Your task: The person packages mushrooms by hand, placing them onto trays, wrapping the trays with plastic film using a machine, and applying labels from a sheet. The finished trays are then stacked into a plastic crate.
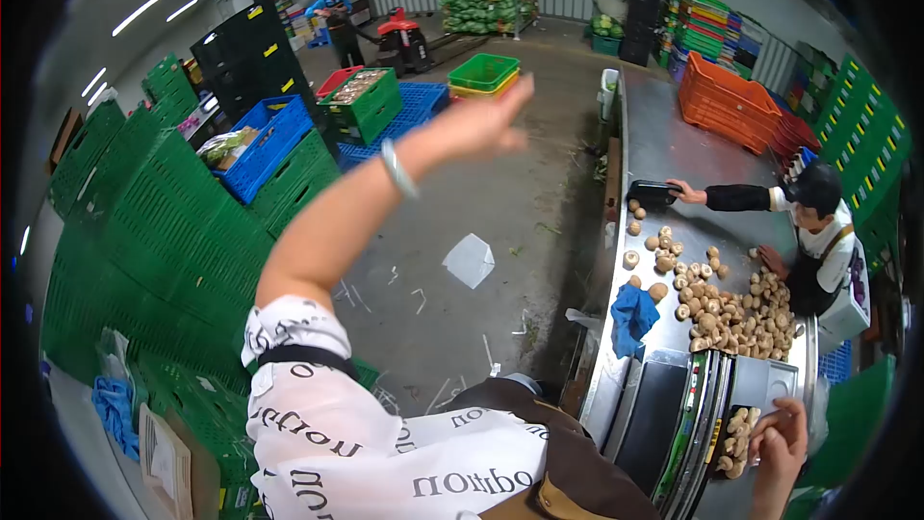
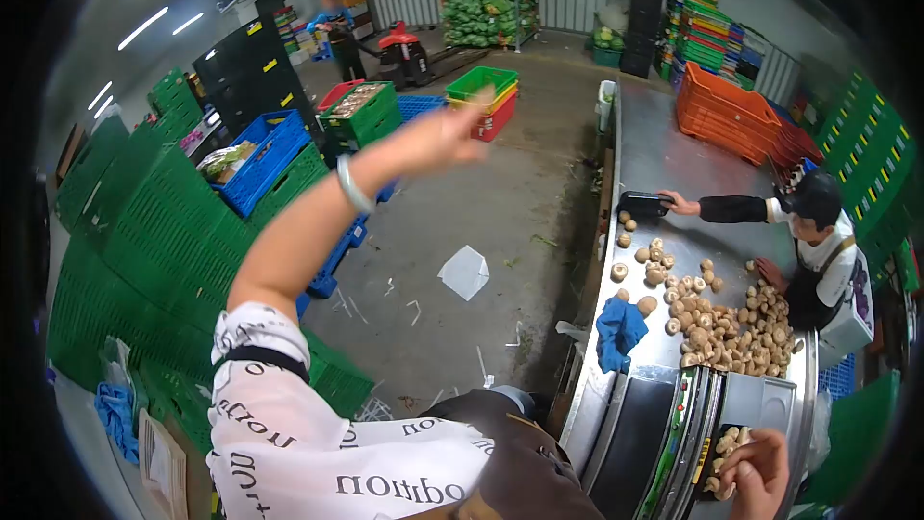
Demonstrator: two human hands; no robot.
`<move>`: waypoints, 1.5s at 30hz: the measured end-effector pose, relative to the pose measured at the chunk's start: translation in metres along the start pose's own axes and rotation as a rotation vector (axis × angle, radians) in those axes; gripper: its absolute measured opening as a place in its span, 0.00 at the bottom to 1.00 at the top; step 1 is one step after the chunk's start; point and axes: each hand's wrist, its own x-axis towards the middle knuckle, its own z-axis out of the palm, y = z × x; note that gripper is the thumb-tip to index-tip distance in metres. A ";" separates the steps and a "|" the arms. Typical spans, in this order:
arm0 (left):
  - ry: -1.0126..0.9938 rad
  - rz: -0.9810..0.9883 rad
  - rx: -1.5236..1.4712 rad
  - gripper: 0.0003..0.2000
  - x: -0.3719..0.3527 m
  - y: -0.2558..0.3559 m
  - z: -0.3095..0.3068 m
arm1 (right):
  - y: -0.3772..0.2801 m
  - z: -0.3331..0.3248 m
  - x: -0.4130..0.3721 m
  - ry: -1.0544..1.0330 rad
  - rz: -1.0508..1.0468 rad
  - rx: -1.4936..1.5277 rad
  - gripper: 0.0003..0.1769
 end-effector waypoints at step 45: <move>-0.367 0.866 -0.549 0.13 0.088 0.477 0.431 | 0.310 -0.041 -0.103 1.305 1.020 -0.893 0.16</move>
